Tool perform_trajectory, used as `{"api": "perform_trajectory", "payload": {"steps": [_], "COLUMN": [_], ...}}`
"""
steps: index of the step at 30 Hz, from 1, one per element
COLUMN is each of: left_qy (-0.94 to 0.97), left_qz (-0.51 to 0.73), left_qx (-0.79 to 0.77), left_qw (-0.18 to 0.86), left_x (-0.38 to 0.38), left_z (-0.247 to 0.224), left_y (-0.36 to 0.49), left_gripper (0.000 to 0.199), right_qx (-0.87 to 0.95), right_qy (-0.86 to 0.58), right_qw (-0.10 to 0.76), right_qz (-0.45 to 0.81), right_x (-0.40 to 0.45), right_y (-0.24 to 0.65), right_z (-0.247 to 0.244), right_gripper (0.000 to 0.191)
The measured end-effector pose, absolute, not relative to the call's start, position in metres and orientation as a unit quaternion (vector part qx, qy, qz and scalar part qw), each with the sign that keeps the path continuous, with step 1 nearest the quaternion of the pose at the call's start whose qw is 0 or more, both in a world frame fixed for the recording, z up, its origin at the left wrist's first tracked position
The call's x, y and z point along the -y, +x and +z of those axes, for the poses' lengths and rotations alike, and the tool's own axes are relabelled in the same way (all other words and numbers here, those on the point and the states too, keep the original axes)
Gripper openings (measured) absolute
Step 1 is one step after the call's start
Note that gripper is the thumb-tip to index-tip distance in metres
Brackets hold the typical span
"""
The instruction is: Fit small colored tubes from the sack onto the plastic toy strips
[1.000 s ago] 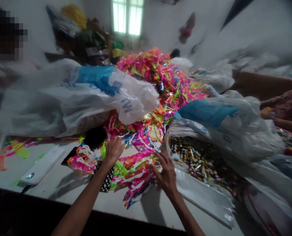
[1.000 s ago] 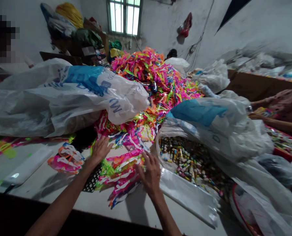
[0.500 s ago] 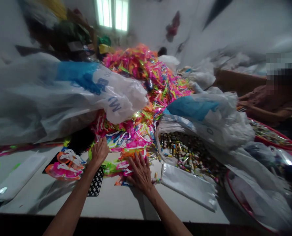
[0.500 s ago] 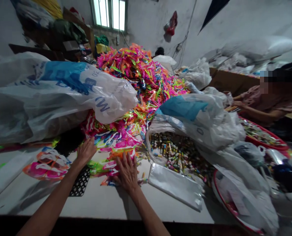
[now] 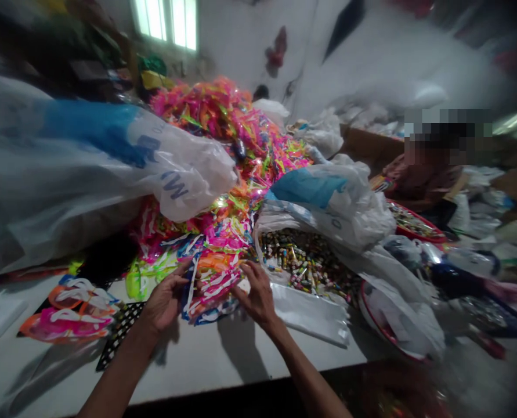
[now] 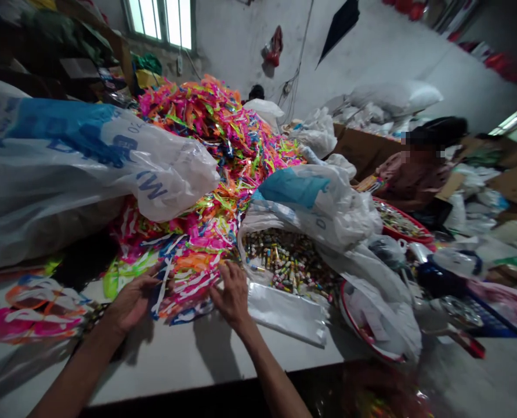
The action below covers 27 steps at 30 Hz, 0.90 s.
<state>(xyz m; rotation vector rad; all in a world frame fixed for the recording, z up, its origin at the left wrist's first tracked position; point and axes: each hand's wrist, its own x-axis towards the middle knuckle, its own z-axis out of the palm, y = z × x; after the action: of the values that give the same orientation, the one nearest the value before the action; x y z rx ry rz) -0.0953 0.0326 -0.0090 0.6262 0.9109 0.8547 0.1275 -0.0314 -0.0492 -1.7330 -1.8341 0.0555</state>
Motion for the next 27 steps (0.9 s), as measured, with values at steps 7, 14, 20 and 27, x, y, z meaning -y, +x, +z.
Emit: {"api": "perform_trajectory", "payload": {"steps": [7,14,20,27], "left_qy": [0.254,0.398,0.478,0.518], "left_qz": [0.373,0.302,0.271,0.201], "left_qx": [-0.353,-0.376,-0.324,-0.286], "left_qw": [0.820,0.780,0.770,0.781], "left_x": [-0.007,-0.003,0.002,0.009], "left_z": [-0.007,-0.014,-0.016,-0.004], "left_y": [-0.056,-0.048,-0.049,-0.047], "left_gripper": [0.033,0.041,0.047,0.030], "right_qx": [0.578,0.571,0.565,0.487], "right_qy": [-0.799,-0.796,-0.698,-0.510], "right_qw": [0.160,0.196,0.334,0.437], "right_qz": [0.040,0.049,0.287,0.559], "right_x": [0.003,0.008,0.030,0.046], "right_y": [0.223,0.221,0.176,0.130], "right_z": [-0.047,-0.055,-0.016,0.028], "right_gripper": [0.024,0.011,0.035,0.028]}}
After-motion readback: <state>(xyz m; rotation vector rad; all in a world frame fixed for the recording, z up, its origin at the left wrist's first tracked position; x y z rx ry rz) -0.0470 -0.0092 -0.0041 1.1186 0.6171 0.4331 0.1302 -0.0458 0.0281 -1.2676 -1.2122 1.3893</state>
